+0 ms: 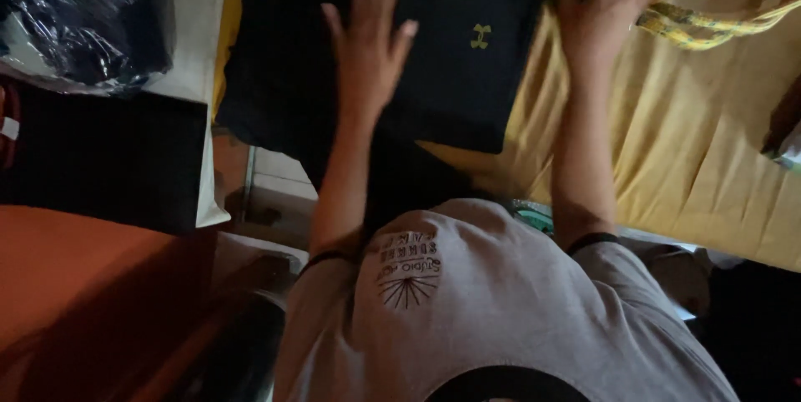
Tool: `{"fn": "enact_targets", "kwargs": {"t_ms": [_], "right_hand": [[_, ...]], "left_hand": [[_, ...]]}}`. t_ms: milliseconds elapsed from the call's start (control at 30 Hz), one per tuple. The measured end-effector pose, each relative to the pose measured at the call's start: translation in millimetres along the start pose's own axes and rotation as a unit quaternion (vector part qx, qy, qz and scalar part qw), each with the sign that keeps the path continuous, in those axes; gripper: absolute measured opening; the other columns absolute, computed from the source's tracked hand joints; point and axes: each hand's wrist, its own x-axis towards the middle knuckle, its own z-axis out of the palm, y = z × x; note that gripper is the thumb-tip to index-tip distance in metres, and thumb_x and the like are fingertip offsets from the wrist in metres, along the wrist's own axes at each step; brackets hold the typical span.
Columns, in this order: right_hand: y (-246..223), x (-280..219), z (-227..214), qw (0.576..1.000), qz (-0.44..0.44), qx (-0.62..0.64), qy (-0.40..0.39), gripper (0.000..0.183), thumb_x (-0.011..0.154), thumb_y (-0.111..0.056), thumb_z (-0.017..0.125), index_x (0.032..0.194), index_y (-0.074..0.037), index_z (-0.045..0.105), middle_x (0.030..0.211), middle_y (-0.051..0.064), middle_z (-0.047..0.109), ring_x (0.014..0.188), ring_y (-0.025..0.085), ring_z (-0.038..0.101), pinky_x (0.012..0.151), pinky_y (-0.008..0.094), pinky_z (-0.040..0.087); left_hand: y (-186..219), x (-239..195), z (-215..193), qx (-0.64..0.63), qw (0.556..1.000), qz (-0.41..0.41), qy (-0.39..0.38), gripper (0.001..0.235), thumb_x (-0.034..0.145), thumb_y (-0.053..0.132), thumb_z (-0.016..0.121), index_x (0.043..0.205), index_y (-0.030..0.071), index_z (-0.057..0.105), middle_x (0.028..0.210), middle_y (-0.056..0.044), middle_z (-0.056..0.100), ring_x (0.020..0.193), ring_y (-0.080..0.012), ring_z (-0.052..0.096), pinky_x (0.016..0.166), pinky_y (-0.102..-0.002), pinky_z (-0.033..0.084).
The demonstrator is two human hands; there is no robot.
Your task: The person unfolds a black garment on a yellow surface, smooths it by hand, and presses it with an iron. They then fold the garment into a smaller rectangle, pressing it with the iron after each fold.
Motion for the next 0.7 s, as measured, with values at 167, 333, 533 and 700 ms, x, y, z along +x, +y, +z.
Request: {"fn": "enact_targets", "kwargs": {"t_ms": [167,333,533,700], "right_hand": [[36,42,-26,0.983,-0.013,-0.175,-0.06,0.048,0.093,-0.023,0.073,0.137,-0.004,0.064,0.14,0.027,0.057,0.128,0.052,0.05,0.106,0.066,0.035],[60,61,-22,0.977,0.039,-0.046,-0.205,0.034,0.11,-0.039,0.072,0.107,-0.005,0.067,0.096,0.02,0.072,0.09,0.044,0.069,0.079,0.055,0.054],[53,47,-22,0.958,0.136,-0.055,-0.247,0.025,0.106,-0.035,0.063,0.107,-0.01,0.068,0.089,0.017,0.072,0.081,0.036,0.074,0.074,0.05,0.055],[12,-9,-61,0.966,0.093,-0.136,-0.198,0.036,0.103,-0.042,0.071,0.108,-0.007,0.066,0.09,0.024,0.07,0.085,0.046,0.066,0.071,0.06,0.051]], "left_hand": [[42,5,25,-0.021,0.988,0.061,-0.143,0.068,0.111,0.059,0.041,0.167,0.027,0.019,0.174,0.001,0.013,0.162,-0.0216,0.012,0.13,-0.058,0.002],[33,3,34,-0.042,0.989,0.055,-0.131,0.07,0.109,0.062,0.04,0.167,0.027,0.023,0.175,0.003,0.016,0.162,-0.0205,0.014,0.13,-0.056,0.003],[33,1,35,-0.049,0.989,0.059,-0.123,0.07,0.109,0.064,0.039,0.167,0.028,0.024,0.174,0.004,0.016,0.162,-0.0192,0.014,0.13,-0.056,0.003],[34,3,34,-0.039,0.988,0.051,-0.143,0.071,0.108,0.065,0.035,0.167,0.028,0.022,0.174,0.003,0.015,0.162,-0.0188,0.013,0.13,-0.056,0.002]]}}
